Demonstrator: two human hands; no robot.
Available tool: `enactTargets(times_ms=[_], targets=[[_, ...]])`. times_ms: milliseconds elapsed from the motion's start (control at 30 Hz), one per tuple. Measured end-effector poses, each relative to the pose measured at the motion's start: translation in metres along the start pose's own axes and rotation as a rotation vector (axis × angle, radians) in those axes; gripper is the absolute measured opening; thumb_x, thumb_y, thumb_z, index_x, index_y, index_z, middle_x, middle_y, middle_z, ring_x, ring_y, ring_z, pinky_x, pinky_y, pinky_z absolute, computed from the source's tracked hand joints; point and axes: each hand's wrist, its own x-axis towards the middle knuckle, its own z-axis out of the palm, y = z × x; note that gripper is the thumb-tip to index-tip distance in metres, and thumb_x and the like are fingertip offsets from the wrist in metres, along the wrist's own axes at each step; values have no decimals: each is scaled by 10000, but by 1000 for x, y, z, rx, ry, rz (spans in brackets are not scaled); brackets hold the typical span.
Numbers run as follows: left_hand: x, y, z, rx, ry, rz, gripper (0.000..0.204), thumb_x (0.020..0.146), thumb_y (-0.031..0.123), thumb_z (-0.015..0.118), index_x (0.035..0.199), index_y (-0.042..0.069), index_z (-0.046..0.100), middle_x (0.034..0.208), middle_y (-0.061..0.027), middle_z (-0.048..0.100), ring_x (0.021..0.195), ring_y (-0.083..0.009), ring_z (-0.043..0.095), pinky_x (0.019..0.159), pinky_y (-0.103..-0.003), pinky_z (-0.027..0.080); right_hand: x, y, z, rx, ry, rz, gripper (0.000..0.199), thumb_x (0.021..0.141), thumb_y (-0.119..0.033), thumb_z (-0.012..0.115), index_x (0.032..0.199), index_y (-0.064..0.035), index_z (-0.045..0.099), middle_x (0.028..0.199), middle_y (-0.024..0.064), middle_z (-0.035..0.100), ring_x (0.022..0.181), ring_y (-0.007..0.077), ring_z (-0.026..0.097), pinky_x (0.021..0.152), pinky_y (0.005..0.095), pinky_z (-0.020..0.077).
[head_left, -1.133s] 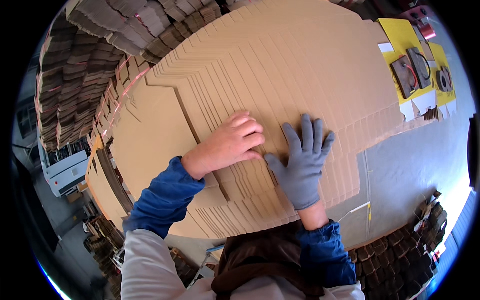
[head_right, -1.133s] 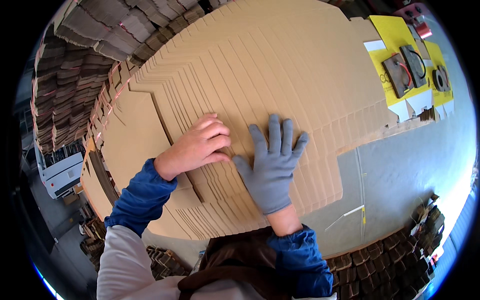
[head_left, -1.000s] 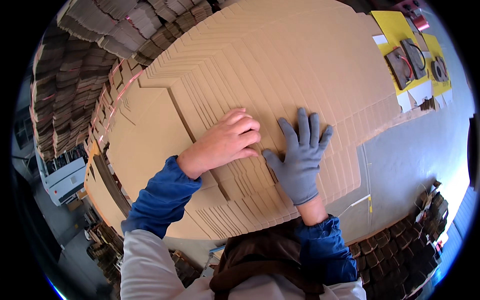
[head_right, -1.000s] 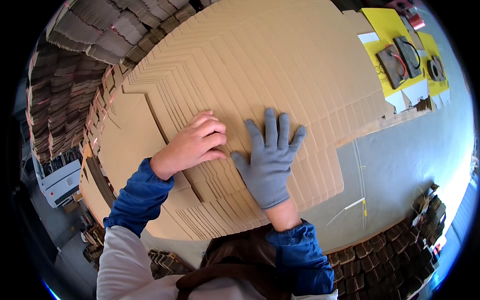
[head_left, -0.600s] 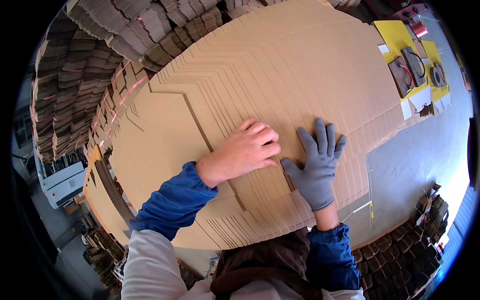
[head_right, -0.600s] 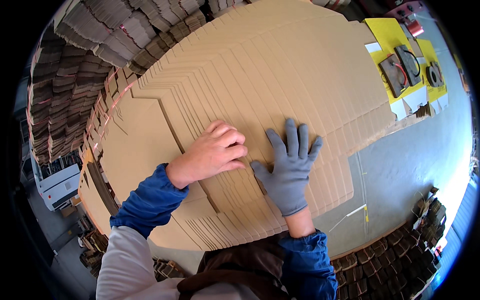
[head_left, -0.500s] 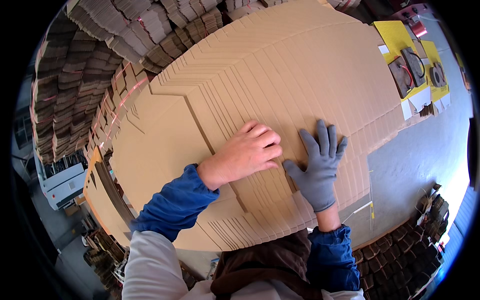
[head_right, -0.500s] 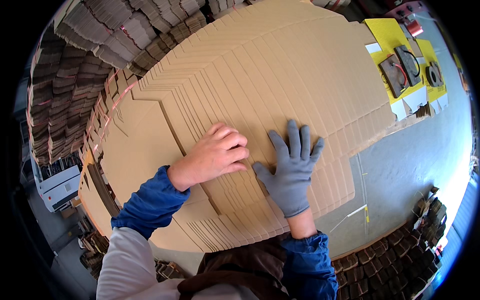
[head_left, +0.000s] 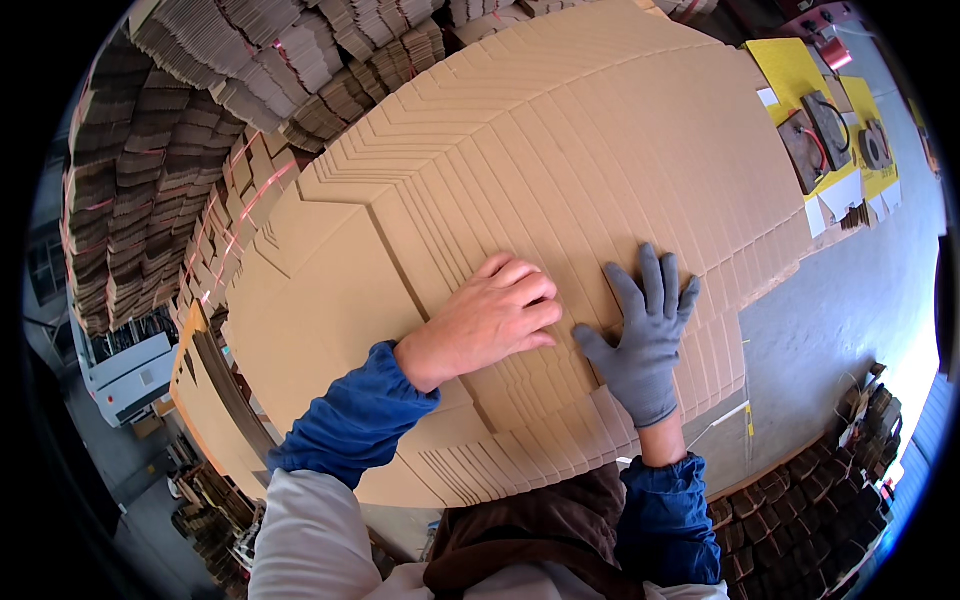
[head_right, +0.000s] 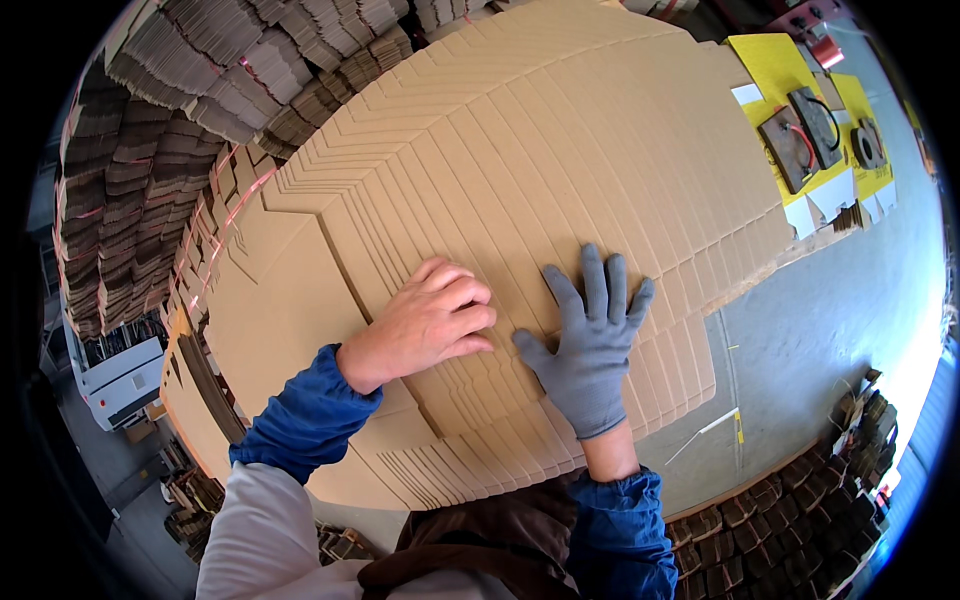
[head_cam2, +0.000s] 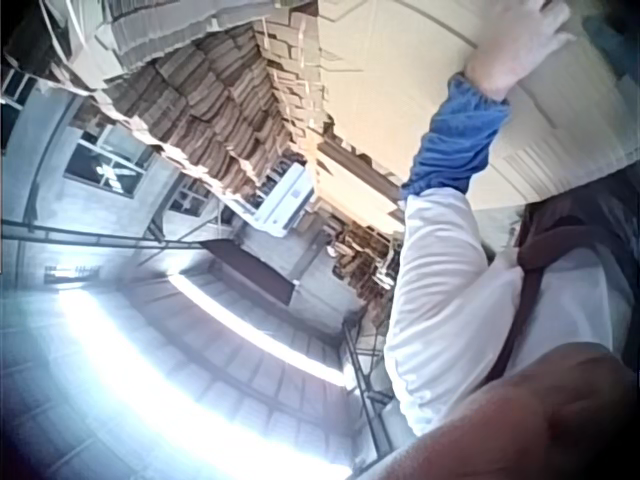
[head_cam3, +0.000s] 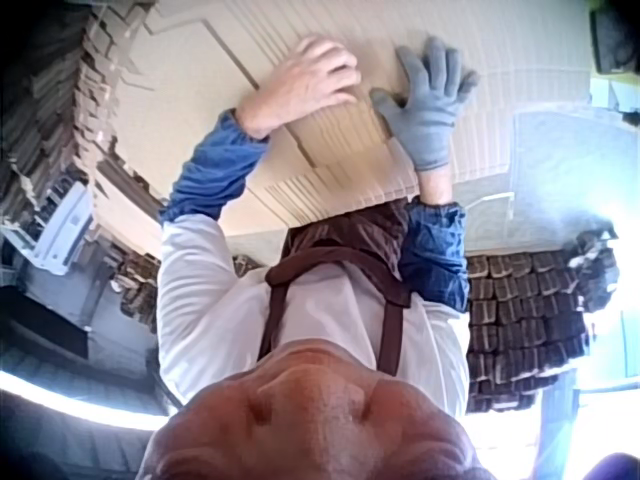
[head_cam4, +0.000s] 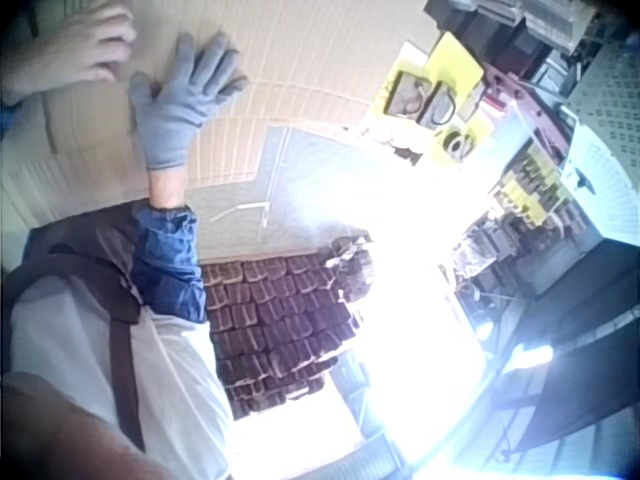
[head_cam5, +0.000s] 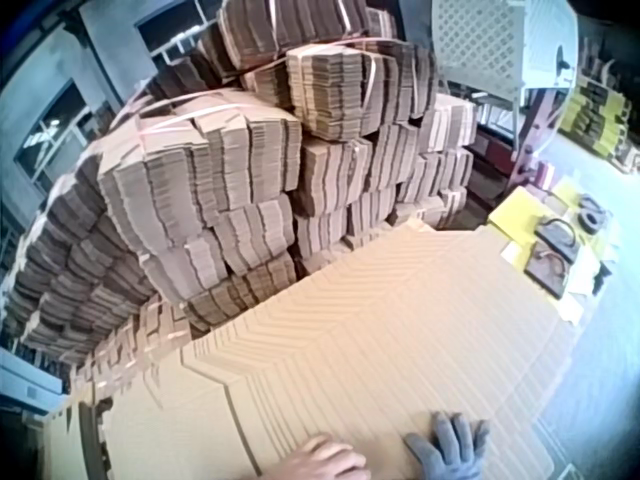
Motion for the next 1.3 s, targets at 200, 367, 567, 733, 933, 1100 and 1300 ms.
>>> enactTargets(times_ms=[200,367,567,733,933,1100,1300], targets=[[-3,0,0,-11,-2,-6,313,801,288,871,975,148,652,1083,-6,577,1111,-256,547,1016,-450,446,0,-1,-1,1,-7,6,784,751,-438,843,1452,-189,594,1638,190,393,1553,441,268,1261,681,59],[-3,0,-1,-5,5,-3,315,798,292,876,978,152,658,1083,-4,575,1107,-254,544,1016,-448,444,-1,0,-1,3,2,-2,782,755,-441,840,1453,-188,594,1637,187,397,1552,440,273,1260,682,60],[-4,0,-1,9,2,-9,309,796,301,873,970,159,660,1075,2,569,1107,-248,540,1021,-441,441,0,-1,-2,2,0,0,772,758,-439,836,1448,-186,599,1630,188,404,1549,438,279,1260,682,65],[-5,0,1,34,-3,-2,306,808,330,860,968,159,664,1077,3,567,1108,-248,538,1032,-446,434,-1,0,-2,8,11,-4,749,762,-435,832,1432,-184,610,1624,185,409,1538,440,294,1257,684,73],[-3,-1,1,42,-6,4,292,822,329,836,965,149,657,1076,-6,581,1142,-242,534,1051,-430,434,1,0,-3,13,24,-11,735,760,-423,830,1419,-178,616,1608,187,427,1523,448,312,1250,691,83],[-5,-5,2,27,1,-6,319,803,341,856,979,158,664,1092,-5,577,1100,-255,545,1026,-450,428,-1,-14,-3,22,28,28,748,748,-421,840,1418,-175,614,1603,197,424,1510,457,329,1236,716,96],[-5,-1,-5,-15,-21,-3,347,785,283,872,1021,144,660,1119,-19,585,1153,-271,547,1071,-476,430,-9,-25,7,0,39,-9,761,764,-430,838,1440,-175,599,1610,205,412,1506,476,328,1223,739,91]])
